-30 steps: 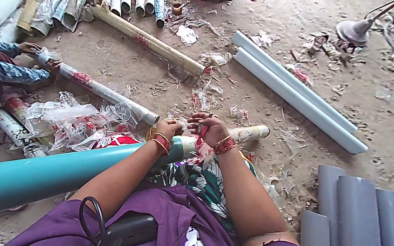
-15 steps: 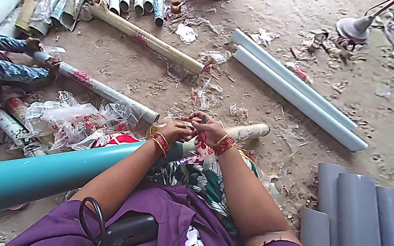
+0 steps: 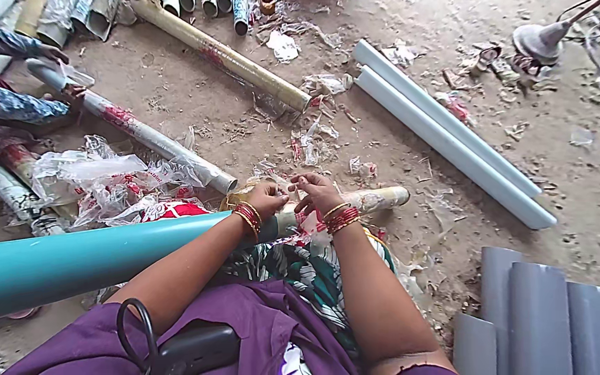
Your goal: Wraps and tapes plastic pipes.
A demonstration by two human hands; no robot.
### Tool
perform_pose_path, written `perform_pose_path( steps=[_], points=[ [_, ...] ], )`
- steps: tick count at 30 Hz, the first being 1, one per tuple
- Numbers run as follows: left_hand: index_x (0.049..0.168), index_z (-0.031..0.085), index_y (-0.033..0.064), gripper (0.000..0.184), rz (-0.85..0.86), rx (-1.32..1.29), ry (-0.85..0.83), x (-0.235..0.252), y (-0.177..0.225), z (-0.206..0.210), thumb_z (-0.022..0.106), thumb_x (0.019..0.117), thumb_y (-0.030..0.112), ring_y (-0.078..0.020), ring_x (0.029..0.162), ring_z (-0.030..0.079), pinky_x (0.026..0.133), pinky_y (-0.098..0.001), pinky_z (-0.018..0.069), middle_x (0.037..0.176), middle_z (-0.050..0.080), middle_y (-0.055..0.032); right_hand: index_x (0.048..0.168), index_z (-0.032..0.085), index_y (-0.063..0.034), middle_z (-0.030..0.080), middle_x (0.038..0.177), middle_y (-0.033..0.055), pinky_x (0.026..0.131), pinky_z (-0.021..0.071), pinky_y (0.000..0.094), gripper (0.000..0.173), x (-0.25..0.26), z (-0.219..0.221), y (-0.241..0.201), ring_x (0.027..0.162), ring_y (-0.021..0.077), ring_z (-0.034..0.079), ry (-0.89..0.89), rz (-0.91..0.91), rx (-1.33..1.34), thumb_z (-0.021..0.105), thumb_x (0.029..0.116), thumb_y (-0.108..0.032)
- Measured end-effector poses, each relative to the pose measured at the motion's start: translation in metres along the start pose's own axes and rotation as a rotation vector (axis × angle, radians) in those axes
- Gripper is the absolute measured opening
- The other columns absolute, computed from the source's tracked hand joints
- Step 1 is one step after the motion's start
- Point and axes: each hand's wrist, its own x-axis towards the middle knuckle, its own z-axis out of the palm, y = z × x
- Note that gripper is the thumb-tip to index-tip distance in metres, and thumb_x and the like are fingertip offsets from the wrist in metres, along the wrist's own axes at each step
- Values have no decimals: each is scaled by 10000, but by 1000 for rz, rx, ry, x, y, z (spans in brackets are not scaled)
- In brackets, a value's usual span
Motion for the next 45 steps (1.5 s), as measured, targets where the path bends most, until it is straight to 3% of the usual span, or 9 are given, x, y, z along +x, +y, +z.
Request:
perform_pose_path(
  steps=[7, 13, 19, 24, 26, 30, 33, 41, 45],
  points=[
    [1105, 627, -82, 154, -187, -408, 217, 4, 10, -2, 645, 987, 16, -101, 707, 644, 724, -264, 578, 877, 657, -95, 998, 680, -29, 619, 719, -3, 387, 292, 145, 39, -2, 4, 20, 409, -19, 330, -86, -259, -6, 663, 966, -39],
    [1254, 577, -66, 286, -232, -557, 176, 2, 17, -4, 510, 1083, 154, -147, 829, 672, 786, -292, 585, 1059, 638, -125, 1203, 666, -23, 664, 784, 78, 422, 357, 215, 298, 2, 15, 26, 477, 64, 453, 25, -416, -133, 732, 912, -22],
    [1347, 522, -32, 600, -258, -543, 104, -2, 21, -6, 277, 1125, 468, -219, 967, 684, 877, -367, 568, 1161, 641, -165, 1021, 755, 45, 742, 991, 175, 871, 542, 412, 146, 11, 19, 19, 926, 226, 695, 206, -457, -346, 726, 886, 0],
    [1556, 372, 80, 741, -202, -563, 168, 1, 15, -8, 138, 1086, 602, -292, 1242, 608, 1005, -421, 490, 1457, 547, -206, 1515, 493, -38, 558, 1474, 193, 855, 509, 485, 641, 24, -5, 14, 1078, 270, 639, 318, -269, -235, 615, 889, 27],
    [1587, 323, 101, 761, -185, -564, 194, 1, 15, -7, 119, 1073, 624, -307, 1276, 598, 1022, -430, 486, 1480, 532, -217, 1535, 411, -9, 509, 1501, 240, 1031, 468, 543, 705, 24, -6, 12, 1285, 354, 573, 345, -251, -270, 699, 892, -29],
    [1605, 279, 127, 794, -183, -590, 188, 0, 15, -6, 64, 1053, 656, -318, 1225, 628, 975, -439, 517, 1493, 518, -213, 1101, 692, 38, 704, 1052, 212, 934, 500, 514, 214, 22, 1, 10, 1013, 325, 668, 499, -232, -386, 720, 944, -106],
    [1611, 255, 157, 804, -178, -599, 152, 0, 13, -6, 24, 1038, 671, -322, 1173, 658, 918, -445, 548, 1513, 506, -195, 1210, 738, -26, 747, 1148, 151, 1027, 477, 487, 278, 20, 6, 9, 1124, 269, 680, 317, -198, -383, 534, 1020, -38],
    [1655, 80, 299, 744, -74, -545, -88, -5, 14, -3, -102, 1017, 637, -317, 1368, 518, 968, -521, 515, 1685, 265, -100, 1012, 743, 45, 685, 1129, 183, 972, 507, 400, 174, 21, 27, 24, 1080, 220, 641, 5, -335, -196, 754, 920, -103],
    [1658, 98, 282, 726, -37, -493, -141, -6, 14, -4, -99, 1034, 595, -305, 1415, 481, 1005, -538, 501, 1690, 262, -82, 943, 728, 20, 716, 887, 46, 713, 507, 223, 58, 15, 29, 15, 743, 23, 609, 54, -210, -2, 748, 907, -20]
  ],
)
